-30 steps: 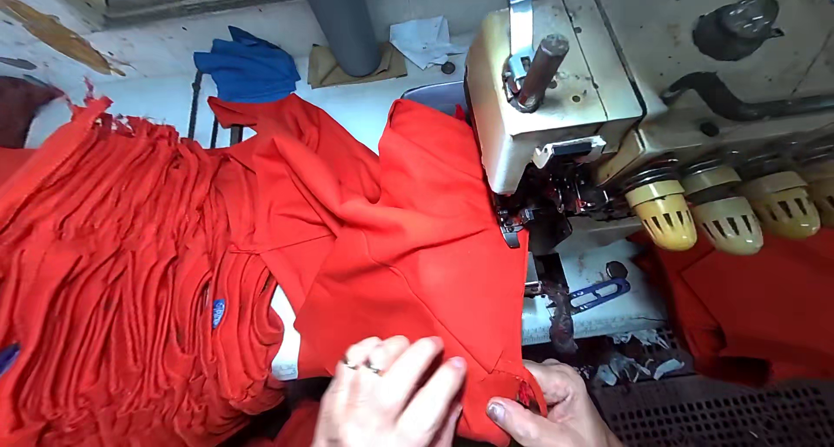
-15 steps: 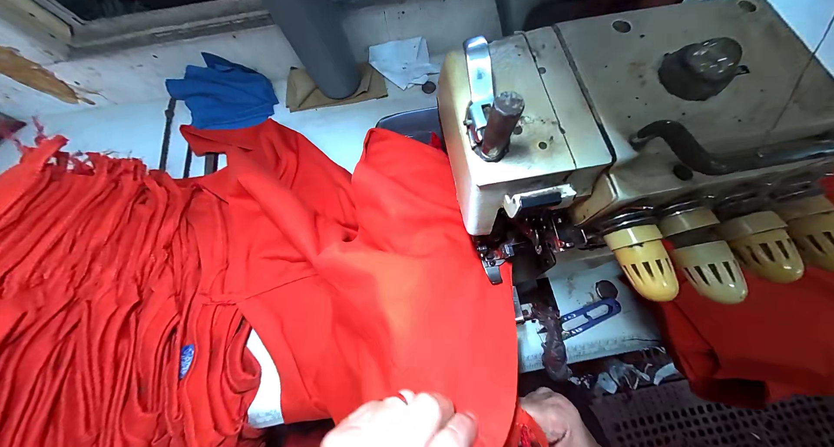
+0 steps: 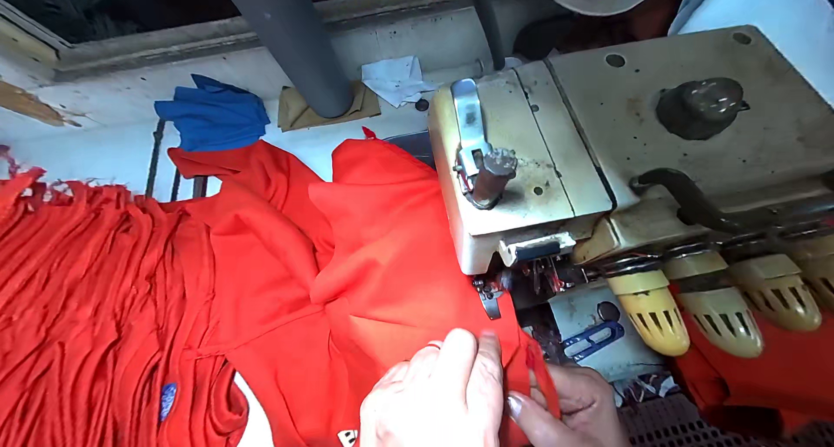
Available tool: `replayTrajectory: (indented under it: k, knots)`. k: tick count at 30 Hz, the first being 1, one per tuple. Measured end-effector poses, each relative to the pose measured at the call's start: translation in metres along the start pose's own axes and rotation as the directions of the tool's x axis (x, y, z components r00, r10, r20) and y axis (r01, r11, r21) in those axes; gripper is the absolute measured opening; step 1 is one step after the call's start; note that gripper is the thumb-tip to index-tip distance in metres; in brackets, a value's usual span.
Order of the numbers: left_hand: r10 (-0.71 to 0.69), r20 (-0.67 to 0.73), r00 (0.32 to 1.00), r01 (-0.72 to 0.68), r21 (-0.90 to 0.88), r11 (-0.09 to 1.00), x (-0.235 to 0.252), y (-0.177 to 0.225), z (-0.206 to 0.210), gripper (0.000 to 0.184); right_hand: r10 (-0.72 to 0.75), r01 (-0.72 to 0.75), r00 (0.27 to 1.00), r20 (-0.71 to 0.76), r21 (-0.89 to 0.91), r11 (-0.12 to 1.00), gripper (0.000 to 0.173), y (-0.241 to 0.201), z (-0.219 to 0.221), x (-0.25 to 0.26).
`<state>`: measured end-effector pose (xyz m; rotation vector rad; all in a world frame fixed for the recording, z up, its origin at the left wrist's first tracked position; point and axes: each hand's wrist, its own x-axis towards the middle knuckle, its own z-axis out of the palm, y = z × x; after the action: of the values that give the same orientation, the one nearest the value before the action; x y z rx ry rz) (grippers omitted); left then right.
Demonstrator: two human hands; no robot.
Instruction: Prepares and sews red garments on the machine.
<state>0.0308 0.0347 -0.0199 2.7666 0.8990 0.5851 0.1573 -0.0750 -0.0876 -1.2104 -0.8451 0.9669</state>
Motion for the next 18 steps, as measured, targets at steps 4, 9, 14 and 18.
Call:
replayTrajectory:
  k: [4, 9, 14, 18]
  knots:
    - [-0.036, -0.016, 0.999, 0.035, -0.022, 0.999, 0.006, -0.001, 0.002, 0.016, -0.001, 0.002, 0.999, -0.034, 0.031, 1.000, 0.012, 0.003, 0.008, -0.002]
    - [-0.062, -0.034, 0.997, 0.060, -0.065, 0.996, 0.005, 0.001, 0.006, 0.016, 0.026, -0.022, 0.999, -0.042, 0.096, 0.995, 0.013, 0.004, 0.011, -0.005]
    - [-0.068, -0.036, 0.997, 0.067, -0.031, 0.997, 0.012, 0.007, 0.010, 0.016, 0.009, -0.004, 0.999, -0.046, 0.107, 0.994, 0.013, 0.005, 0.014, -0.004]
    - [-0.060, -0.076, 0.995, 0.061, 0.010, 0.998, 0.021, 0.013, 0.018, 0.024, -0.016, 0.020, 0.996, -0.085, 0.044, 0.999, 0.017, 0.000, 0.018, -0.001]
